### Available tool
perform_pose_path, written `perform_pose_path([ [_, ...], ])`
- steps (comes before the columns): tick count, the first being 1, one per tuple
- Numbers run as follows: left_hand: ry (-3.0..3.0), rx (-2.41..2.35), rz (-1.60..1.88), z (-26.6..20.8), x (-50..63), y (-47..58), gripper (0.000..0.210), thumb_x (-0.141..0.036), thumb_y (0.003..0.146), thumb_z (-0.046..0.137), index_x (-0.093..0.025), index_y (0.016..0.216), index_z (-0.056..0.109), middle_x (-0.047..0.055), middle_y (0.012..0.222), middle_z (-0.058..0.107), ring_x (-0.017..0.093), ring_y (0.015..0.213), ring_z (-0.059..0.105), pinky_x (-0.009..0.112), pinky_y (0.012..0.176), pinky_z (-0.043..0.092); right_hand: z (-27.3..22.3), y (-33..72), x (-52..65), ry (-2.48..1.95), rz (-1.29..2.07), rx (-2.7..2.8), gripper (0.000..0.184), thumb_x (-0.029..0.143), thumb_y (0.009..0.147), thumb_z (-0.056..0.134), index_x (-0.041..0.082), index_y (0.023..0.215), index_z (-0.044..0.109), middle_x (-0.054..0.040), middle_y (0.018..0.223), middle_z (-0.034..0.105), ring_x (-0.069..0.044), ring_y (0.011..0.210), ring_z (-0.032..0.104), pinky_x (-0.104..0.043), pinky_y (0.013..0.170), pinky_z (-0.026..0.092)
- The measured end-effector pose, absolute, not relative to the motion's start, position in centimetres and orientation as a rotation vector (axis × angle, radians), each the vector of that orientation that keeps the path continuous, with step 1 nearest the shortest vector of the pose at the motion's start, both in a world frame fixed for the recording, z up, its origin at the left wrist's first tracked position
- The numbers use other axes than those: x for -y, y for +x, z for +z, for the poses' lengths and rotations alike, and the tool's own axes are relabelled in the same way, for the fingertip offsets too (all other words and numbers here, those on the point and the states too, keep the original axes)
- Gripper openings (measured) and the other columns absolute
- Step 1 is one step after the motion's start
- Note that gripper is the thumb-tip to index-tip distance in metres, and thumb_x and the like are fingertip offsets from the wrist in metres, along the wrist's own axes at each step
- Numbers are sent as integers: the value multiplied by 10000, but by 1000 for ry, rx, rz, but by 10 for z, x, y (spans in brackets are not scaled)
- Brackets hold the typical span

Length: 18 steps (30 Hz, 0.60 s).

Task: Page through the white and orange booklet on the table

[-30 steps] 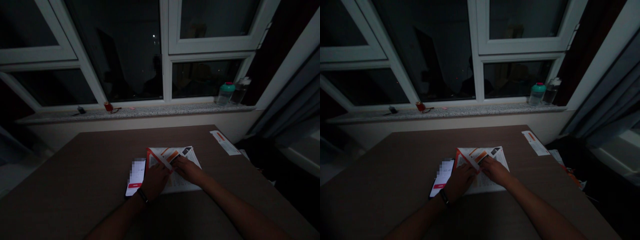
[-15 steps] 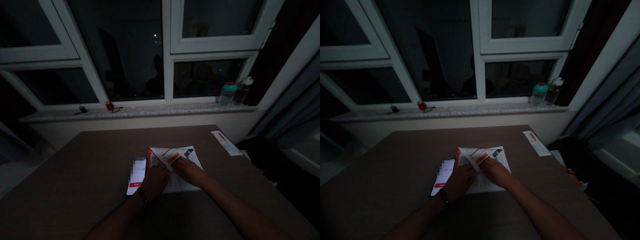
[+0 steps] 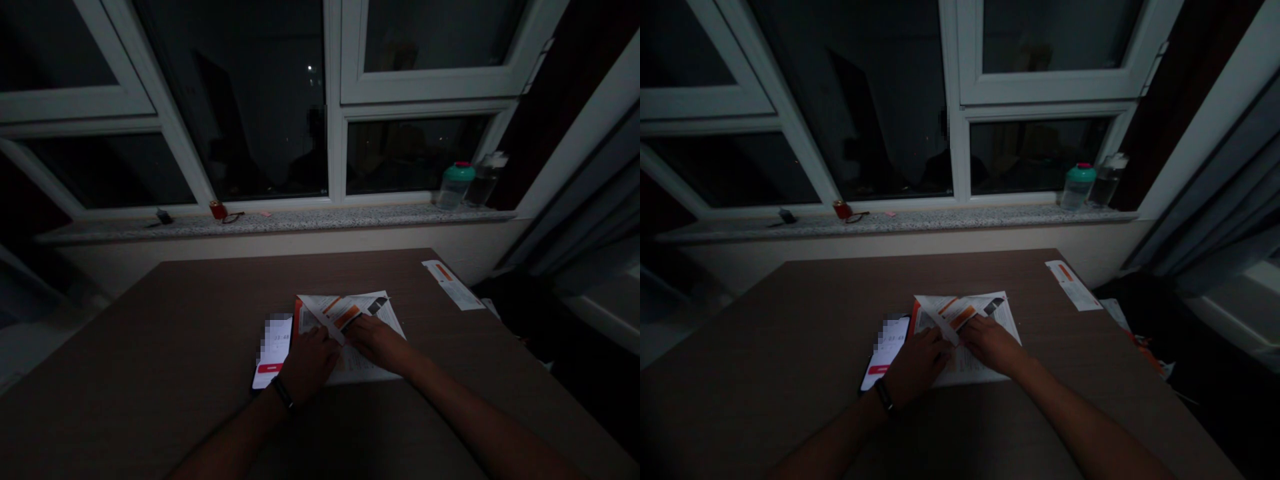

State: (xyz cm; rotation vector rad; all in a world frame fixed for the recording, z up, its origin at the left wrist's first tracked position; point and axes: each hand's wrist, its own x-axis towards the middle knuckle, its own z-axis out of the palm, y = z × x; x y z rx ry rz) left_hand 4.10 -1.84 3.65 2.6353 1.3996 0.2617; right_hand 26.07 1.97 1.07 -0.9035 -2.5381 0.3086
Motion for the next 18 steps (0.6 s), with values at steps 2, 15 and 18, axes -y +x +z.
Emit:
perform_pose_path([
  [2, 2644, -1401, 264, 36, 18, 41, 180, -228, 961, 520, -213, 1056, 672, 66, 1052, 593, 235, 1009, 556, 374, 863, 466, 11, 261, -19, -902, 290, 2546, 200, 169, 935, 534, 198, 1085, 663, -88, 1146, 635, -234, 1115, 551, -382, 961, 452],
  [15, 2636, -1413, 271, 34, 18, 41, 181, -243, 967, 502, -204, 1026, 669, 70, 1059, 588, 234, 1013, 552, 374, 881, 455, 6, 262, -19, -900, 244, 2569, 221, 148, 921, 552, 212, 1097, 669, -83, 1093, 622, -228, 1049, 556, -372, 905, 464],
  [18, 2635, -1416, 271, 36, 19, 42, 169, -242, 964, 507, -204, 1018, 663, 66, 1051, 589, 231, 1011, 552, 368, 877, 455, 7, 262, -19, -905, 245, 2565, 209, 173, 935, 550, 209, 1101, 673, -86, 1101, 625, -231, 1053, 556, -375, 915, 462],
])
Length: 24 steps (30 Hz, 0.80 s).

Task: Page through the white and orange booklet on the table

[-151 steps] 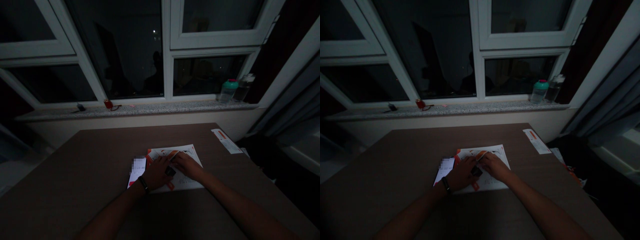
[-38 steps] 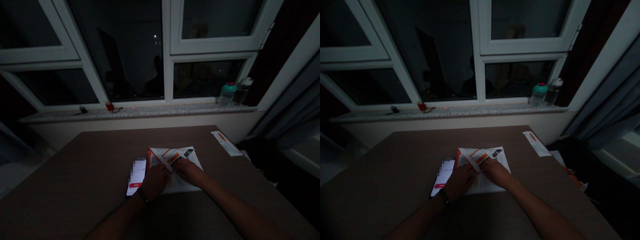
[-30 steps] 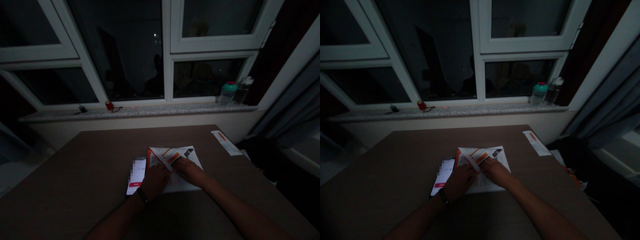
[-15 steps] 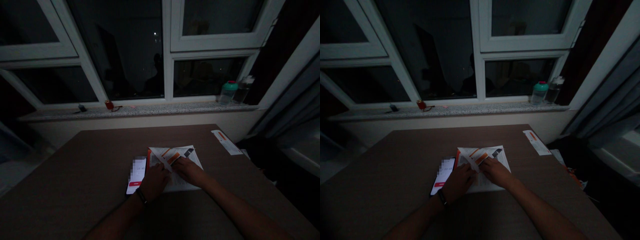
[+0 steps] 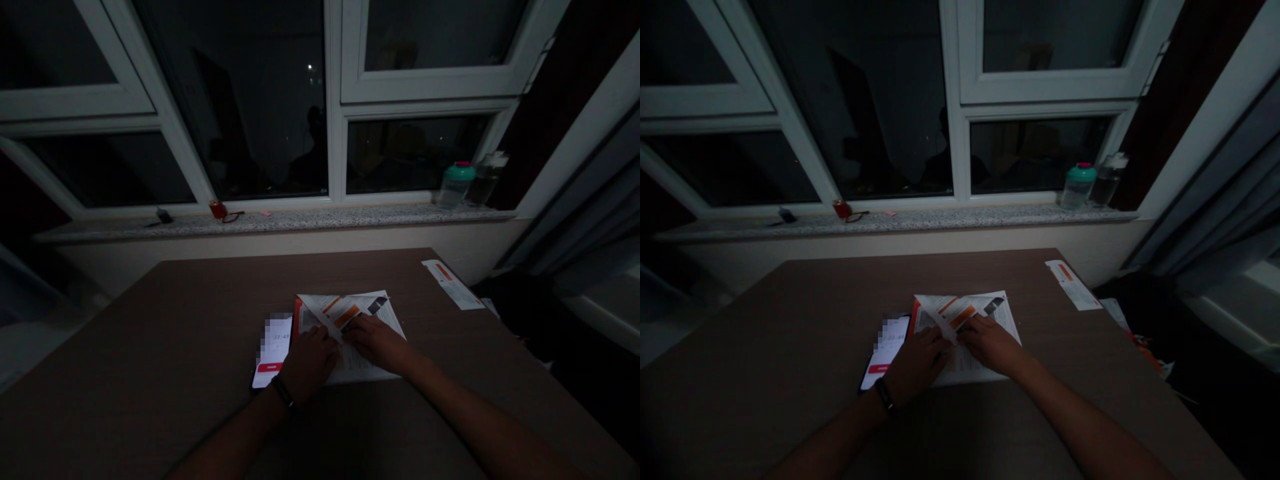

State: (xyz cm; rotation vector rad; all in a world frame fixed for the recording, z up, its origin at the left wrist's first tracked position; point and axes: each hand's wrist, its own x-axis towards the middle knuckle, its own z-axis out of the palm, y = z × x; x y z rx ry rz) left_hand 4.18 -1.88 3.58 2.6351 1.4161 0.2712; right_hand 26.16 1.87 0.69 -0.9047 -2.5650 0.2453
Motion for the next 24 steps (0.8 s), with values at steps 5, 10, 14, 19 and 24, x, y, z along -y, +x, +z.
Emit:
perform_pose_path([
  [5, 2633, -1408, 272, 36, 19, 41, 153, -238, 965, 500, -187, 1003, 640, 69, 1054, 596, 235, 1007, 549, 371, 864, 458, 9, 262, -19, -894, 260, 2565, 215, 182, 947, 530, 210, 1101, 677, -90, 1120, 624, -227, 1052, 560, -377, 926, 463],
  [10, 2619, -1411, 295, 37, 20, 44, 179, -217, 935, 549, -198, 1102, 612, 68, 1121, 580, 246, 1070, 526, 379, 898, 454, 8, 262, -19, -889, 268, 2552, 218, 176, 934, 546, 213, 1099, 683, -88, 1113, 619, -229, 1071, 553, -376, 939, 457],
  [14, 2661, -1338, 281, 39, 21, 45, 185, -201, 932, 542, -203, 1107, 604, 66, 1153, 578, 247, 1094, 512, 376, 897, 454, 8, 261, -19, -887, 265, 2552, 210, 171, 937, 538, 208, 1082, 685, -85, 1098, 623, -235, 1063, 550, -377, 929, 458],
  [19, 2674, -1284, 244, 38, 21, 43, 207, -203, 927, 561, -191, 1133, 579, 60, 1165, 596, 244, 1101, 514, 387, 918, 447, 8, 261, -19, -892, 256, 2554, 219, 160, 926, 552, 219, 1088, 687, -84, 1082, 619, -229, 1045, 545, -378, 922, 456],
  [24, 2679, -1264, 263, 35, 19, 43, 180, -204, 937, 552, -197, 1113, 591, 56, 1154, 600, 242, 1100, 517, 370, 906, 448, 9, 261, -18, -923, 264, 2578, 219, 148, 918, 554, 213, 1086, 678, -87, 1076, 614, -232, 1037, 542, -379, 913, 453],
])
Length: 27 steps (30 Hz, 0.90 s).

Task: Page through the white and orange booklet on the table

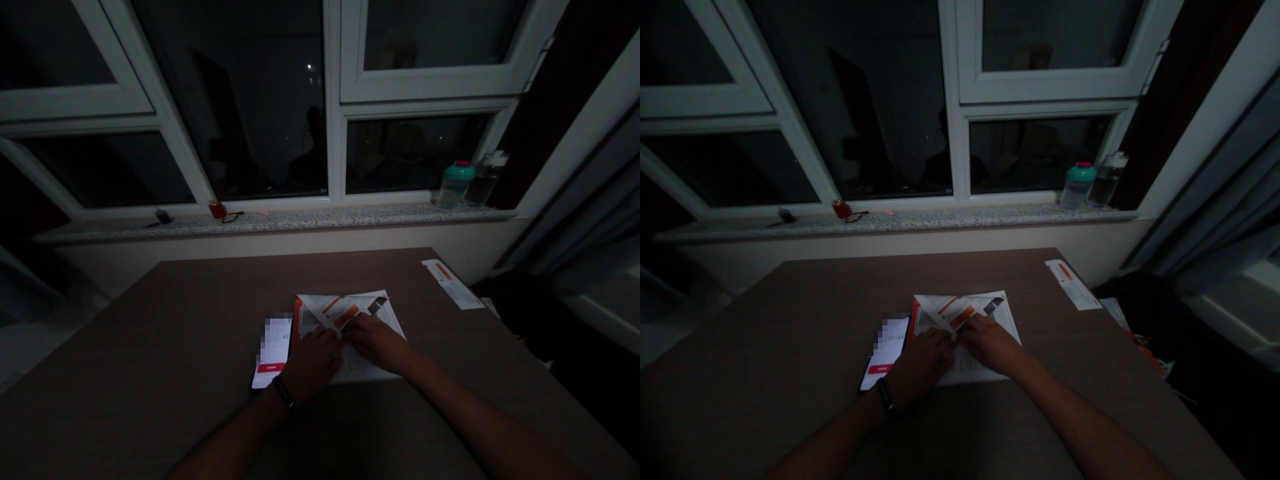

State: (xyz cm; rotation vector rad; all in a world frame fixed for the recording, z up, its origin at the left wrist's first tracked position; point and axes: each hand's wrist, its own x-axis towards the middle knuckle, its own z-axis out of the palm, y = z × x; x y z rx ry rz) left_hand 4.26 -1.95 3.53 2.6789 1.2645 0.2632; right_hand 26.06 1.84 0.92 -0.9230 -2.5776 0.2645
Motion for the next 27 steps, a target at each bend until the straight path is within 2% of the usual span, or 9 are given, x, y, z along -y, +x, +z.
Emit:
perform_pose_path([
  [8, 2649, -1245, 259, 35, 18, 42, 209, -192, 923, 565, -202, 1124, 623, 65, 1169, 598, 248, 1105, 530, 381, 924, 451, 9, 257, -19, -966, 206, 2604, 191, 160, 926, 536, 185, 1083, 643, -96, 1069, 609, -238, 1031, 538, -389, 899, 434],
  [13, 2646, -1235, 353, 32, 16, 40, 238, -190, 914, 575, -211, 1146, 623, 80, 1269, 571, 258, 1192, 499, 420, 995, 420, 9, 253, -19, -961, 181, 2589, 165, 173, 938, 524, 190, 1055, 639, -97, 1110, 605, -240, 1059, 536, -396, 906, 431],
  [21, 2622, -1202, 371, 32, 14, 37, 313, -169, 893, 586, -215, 1203, 597, 65, 1280, 595, 238, 1177, 535, 406, 1025, 415, 10, 250, -20, -939, 230, 2558, 301, 147, 918, 534, 211, 1203, 603, -102, 1218, 593, -252, 1159, 506, -446, 997, 430],
  [27, 2637, -1172, 349, 36, 13, 37, 275, -174, 892, 576, -206, 1163, 613, 75, 1287, 594, 246, 1173, 545, 417, 1016, 425, 9, 251, -22, -895, 287, 2544, 350, 120, 909, 528, 209, 1244, 580, -101, 1253, 596, -239, 1200, 500, -444, 1042, 417],
])
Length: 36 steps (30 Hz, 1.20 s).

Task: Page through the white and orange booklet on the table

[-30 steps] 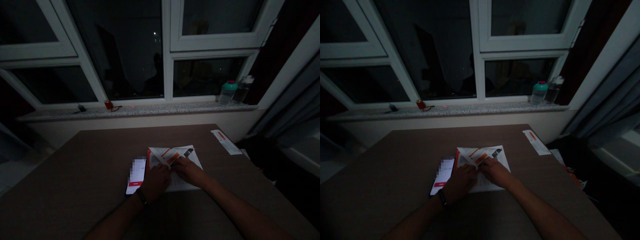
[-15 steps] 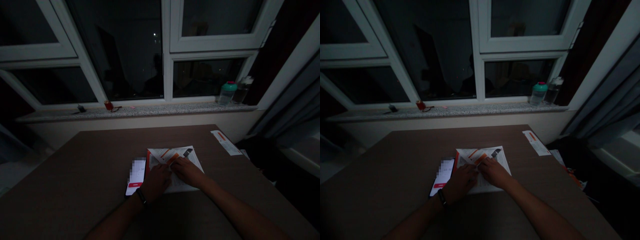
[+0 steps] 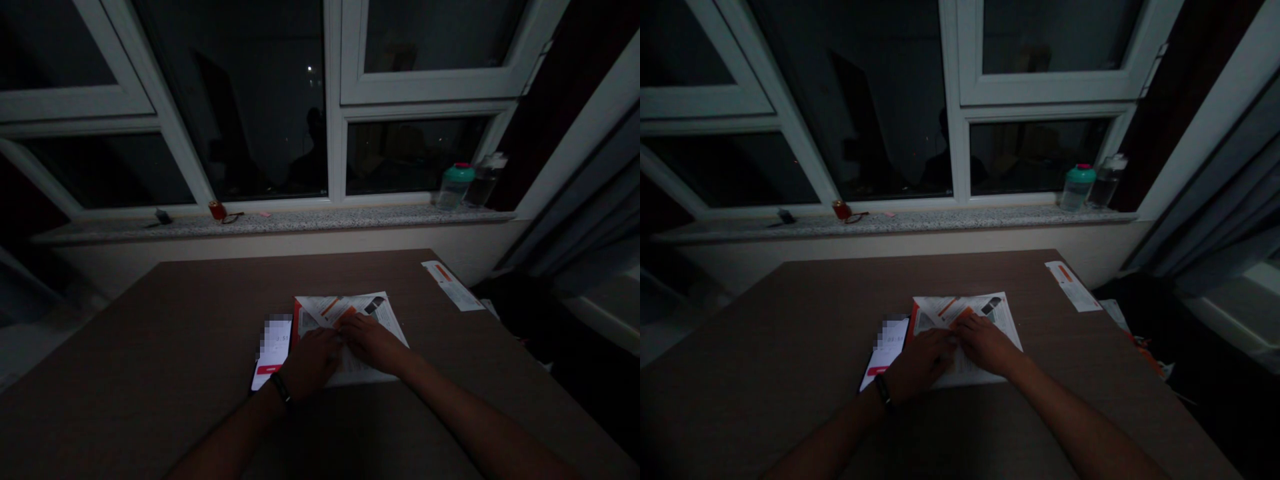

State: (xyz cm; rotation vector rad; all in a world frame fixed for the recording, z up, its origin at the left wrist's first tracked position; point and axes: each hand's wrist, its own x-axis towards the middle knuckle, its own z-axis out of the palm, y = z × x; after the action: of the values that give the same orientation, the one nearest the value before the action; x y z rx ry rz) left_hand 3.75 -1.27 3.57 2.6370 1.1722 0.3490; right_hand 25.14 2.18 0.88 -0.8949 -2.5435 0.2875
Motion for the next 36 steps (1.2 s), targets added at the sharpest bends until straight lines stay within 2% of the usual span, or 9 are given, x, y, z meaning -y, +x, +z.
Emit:
perform_pose_path([
  [16, 2672, -1167, 318, 34, 12, 38, 246, -152, 891, 587, -196, 1129, 632, 65, 1270, 598, 244, 1145, 551, 397, 996, 434, 14, 255, -19, -891, 325, 2559, 281, 130, 918, 523, 202, 1173, 617, -96, 1213, 617, -237, 1167, 521, -411, 1007, 438],
  [27, 2758, -1105, 247, 37, 14, 39, 128, -174, 926, 527, -189, 954, 652, 61, 1175, 623, 234, 998, 596, 377, 871, 471, 20, 255, -14, -803, 366, 2548, 264, 128, 898, 534, 212, 1130, 628, -91, 1154, 618, -240, 1121, 530, -408, 980, 447],
  [32, 2773, -1064, 268, 33, 14, 38, 125, -178, 930, 523, -194, 974, 639, 59, 1106, 635, 227, 977, 600, 355, 850, 465, 20, 257, -13, -777, 404, 2547, 258, 123, 871, 553, 210, 1100, 634, -85, 1130, 620, -244, 1100, 532, -403, 966, 448],
  [36, 2747, -1027, 293, 32, 13, 38, 184, -161, 949, 494, -203, 1065, 630, 50, 1106, 649, 216, 1003, 606, 348, 881, 462, 20, 259, -12, -737, 440, 2555, 275, 99, 839, 561, 207, 1080, 638, -76, 1106, 627, -240, 1078, 533, -398, 968, 441],
])
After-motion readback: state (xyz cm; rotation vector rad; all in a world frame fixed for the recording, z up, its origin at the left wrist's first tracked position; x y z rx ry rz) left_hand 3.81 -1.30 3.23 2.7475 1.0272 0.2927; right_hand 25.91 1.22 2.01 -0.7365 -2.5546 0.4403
